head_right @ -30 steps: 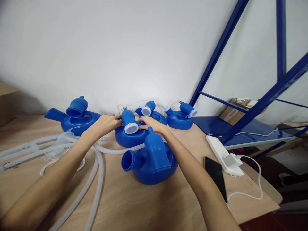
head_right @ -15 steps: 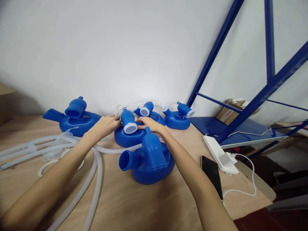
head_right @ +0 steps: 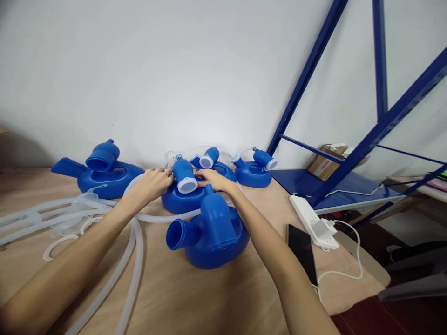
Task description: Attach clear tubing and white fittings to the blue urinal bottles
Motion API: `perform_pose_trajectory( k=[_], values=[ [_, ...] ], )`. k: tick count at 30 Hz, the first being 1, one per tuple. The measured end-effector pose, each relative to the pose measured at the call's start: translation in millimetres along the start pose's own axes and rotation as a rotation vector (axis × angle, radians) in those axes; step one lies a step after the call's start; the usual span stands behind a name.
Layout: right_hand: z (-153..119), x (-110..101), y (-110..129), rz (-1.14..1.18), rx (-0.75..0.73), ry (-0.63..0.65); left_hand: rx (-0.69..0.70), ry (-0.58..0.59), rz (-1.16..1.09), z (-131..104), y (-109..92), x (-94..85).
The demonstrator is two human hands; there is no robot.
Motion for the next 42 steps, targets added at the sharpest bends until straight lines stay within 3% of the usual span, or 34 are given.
perform_pose_trajectory(
  k=[11,23,29,34,36,38,40,42],
  values=[
    [-3,-2,5,0.023,0.010,0.008,-0.021,-0.006,0.024,-7,7,-8.6],
    [-3,-1,0,0.033,0.004,-0.023,0.042,-0.048,0.082,2,1,2.8],
    [-3,0,0,0.034,0.009,-0.015,-0.047,-0.091,0.081,3,1,6.5],
    [-4,0,0,0.076,0.023,-0.005,-0.207,-0.132,0.045,-3,28,-12.6],
    [-4,0,-1,0.091,0.028,-0.006,-0.264,-0.078,-0.007,-8,41,-19.1],
    [-3,0,-2,0.087,0.036,-0.008,-0.297,0.053,-0.051,-13,48,-18.7],
    [-4,-1,-2,0.074,0.049,-0.010,-0.298,0.156,-0.048,-15,49,-15.9],
    [-6,-2,-1,0.067,0.066,-0.014,-0.279,0.174,-0.018,-15,45,-14.3]
  ],
)
Point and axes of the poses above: each hand's wrist, its own z-axis towards the middle knuckle, its own x-axis out of the palm, y = z × x, the point moved 5 cm from there along z, towards the middle knuckle
